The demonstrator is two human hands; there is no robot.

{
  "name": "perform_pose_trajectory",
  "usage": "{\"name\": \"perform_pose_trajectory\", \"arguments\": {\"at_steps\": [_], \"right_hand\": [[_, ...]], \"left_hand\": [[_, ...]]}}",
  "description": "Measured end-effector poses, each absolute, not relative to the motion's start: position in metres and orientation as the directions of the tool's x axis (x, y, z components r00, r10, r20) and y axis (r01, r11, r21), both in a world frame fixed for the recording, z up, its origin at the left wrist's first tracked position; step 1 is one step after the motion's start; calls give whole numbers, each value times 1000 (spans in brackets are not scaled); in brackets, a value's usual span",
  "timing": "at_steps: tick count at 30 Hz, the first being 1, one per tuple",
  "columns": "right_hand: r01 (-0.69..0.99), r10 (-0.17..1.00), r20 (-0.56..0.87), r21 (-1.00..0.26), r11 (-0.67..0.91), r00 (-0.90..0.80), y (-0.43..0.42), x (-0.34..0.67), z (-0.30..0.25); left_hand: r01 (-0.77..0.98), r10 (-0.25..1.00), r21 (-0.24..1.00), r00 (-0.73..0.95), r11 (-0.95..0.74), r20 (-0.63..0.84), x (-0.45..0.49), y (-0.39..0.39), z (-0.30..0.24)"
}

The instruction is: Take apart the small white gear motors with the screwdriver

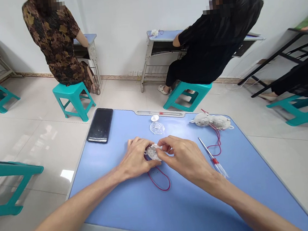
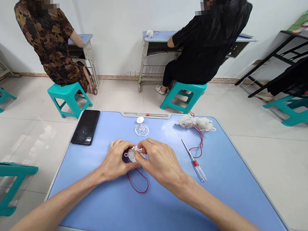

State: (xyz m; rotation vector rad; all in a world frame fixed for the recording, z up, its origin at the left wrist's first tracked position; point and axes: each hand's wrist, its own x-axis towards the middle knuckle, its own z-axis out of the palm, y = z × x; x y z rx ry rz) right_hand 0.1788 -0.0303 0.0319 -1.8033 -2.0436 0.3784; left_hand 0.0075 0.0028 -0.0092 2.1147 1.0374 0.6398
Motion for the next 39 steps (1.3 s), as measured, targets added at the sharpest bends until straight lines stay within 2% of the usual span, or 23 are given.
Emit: {"name": "perform_pose_trajectory", "arguments": {"at_steps": [8, 12, 21, 30, 39], "right_hand": [[803, 991, 128, -587, 103, -34, -13, 205, 37], [797, 984, 177, -594, 109, -3, 3, 226, 29], [894, 989, 145, -440, 85, -23, 25, 242, -4], [950, 988, 150, -301, 88, -44, 30, 239, -13], [944, 980, 186, -306, 126, -70, 29, 240, -15]], "left_hand": [[505, 839, 750, 529, -428, 122, 9, 4, -9], [523, 845, 739, 522, -426, 118, 9, 6, -6], [537, 847, 726, 518, -430, 118, 9, 6, -6], [536, 851, 736, 515, -414, 104, 10, 6, -6], [535, 847, 733, 521, -419, 104, 9, 6, -6]]}}
